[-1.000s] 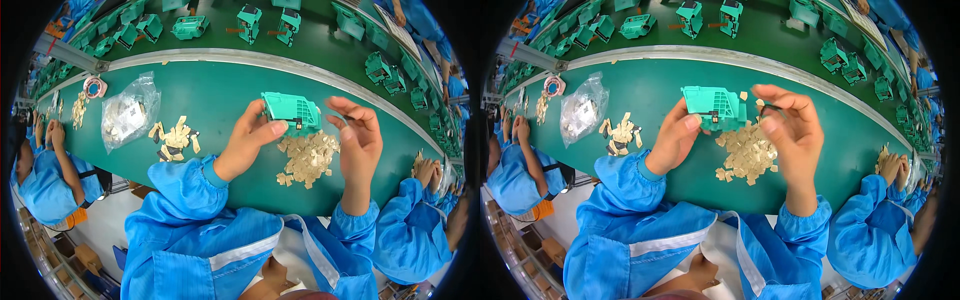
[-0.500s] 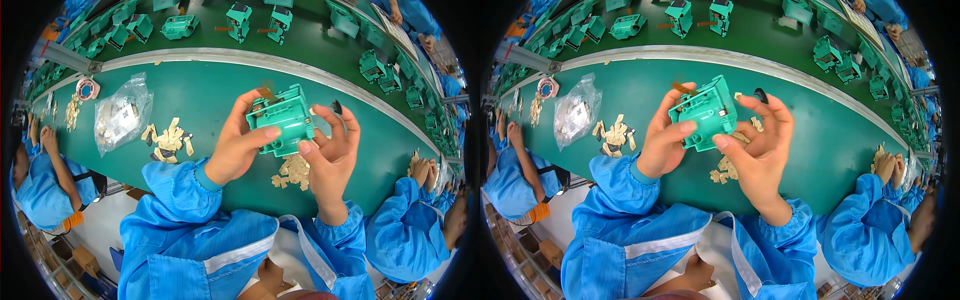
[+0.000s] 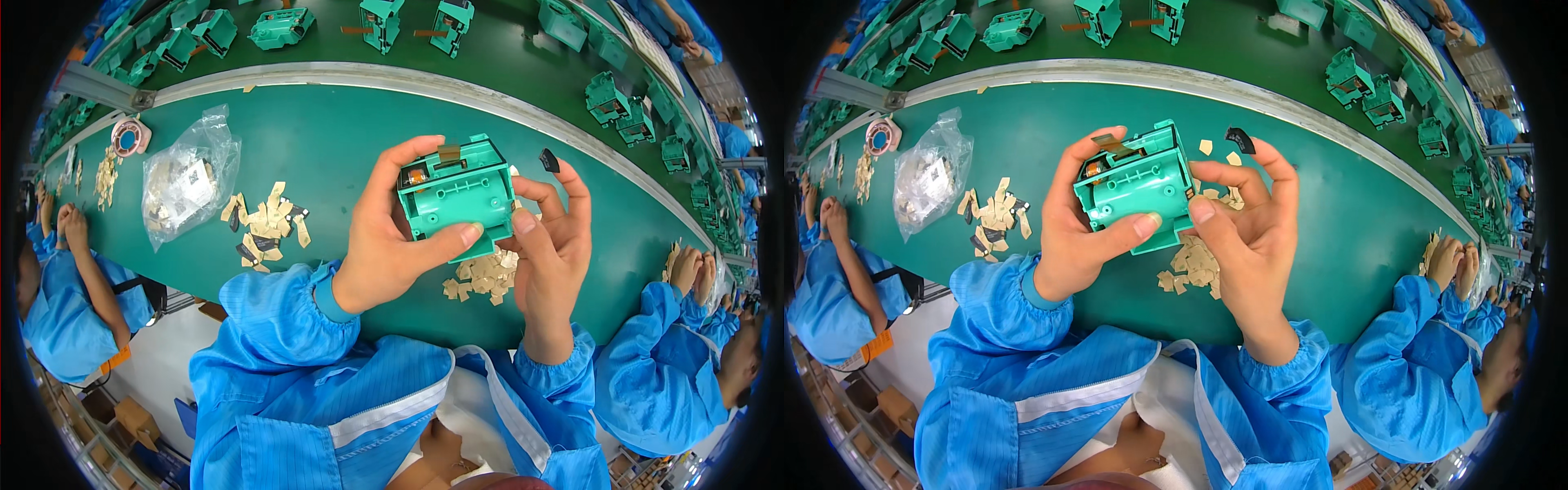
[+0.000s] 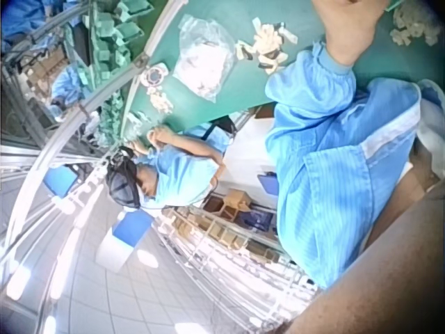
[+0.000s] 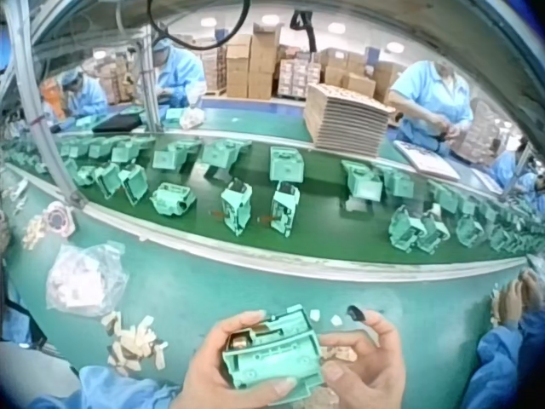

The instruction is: The person assembles electronic components and circuit boards into a green plastic housing by hand.

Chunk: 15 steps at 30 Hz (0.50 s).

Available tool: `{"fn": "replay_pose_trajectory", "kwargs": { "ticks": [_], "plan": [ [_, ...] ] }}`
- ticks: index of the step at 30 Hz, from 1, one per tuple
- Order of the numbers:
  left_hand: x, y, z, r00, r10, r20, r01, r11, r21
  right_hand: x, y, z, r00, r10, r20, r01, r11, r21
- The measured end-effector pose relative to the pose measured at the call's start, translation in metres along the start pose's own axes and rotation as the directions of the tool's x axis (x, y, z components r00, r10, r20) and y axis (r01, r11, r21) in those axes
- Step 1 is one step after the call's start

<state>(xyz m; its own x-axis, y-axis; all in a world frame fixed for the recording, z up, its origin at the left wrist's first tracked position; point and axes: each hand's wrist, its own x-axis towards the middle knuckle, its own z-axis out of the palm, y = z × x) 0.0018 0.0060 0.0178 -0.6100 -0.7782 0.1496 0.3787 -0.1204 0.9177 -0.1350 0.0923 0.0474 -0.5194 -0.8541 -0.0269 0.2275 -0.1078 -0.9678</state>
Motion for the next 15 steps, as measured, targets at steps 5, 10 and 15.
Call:
{"fn": "replay_pose_trajectory", "kwargs": {
  "ticks": [5, 10, 15],
  "plan": [
    [-0.0031, -0.0016, 0.0015, 0.999, -0.012, -0.035, 0.011, 1.0, -0.014, -0.0008, -0.0012, 0.003, 1.0, 0.005, -0.017, -0.006, 1.0, -0.024],
    [-0.0038, -0.0037, 0.0043, 0.999, 0.028, -0.041, -0.028, 1.0, -0.001, -0.0018, -0.0008, 0.005, 0.999, -0.011, -0.031, 0.01, 1.0, -0.024],
    [-0.0034, 0.0009, 0.0067, 0.999, 0.009, -0.046, -0.007, 0.999, 0.054, 0.0, -0.0013, -0.003, 0.999, -0.008, 0.039, 0.006, 0.999, 0.035]
  ]
}}
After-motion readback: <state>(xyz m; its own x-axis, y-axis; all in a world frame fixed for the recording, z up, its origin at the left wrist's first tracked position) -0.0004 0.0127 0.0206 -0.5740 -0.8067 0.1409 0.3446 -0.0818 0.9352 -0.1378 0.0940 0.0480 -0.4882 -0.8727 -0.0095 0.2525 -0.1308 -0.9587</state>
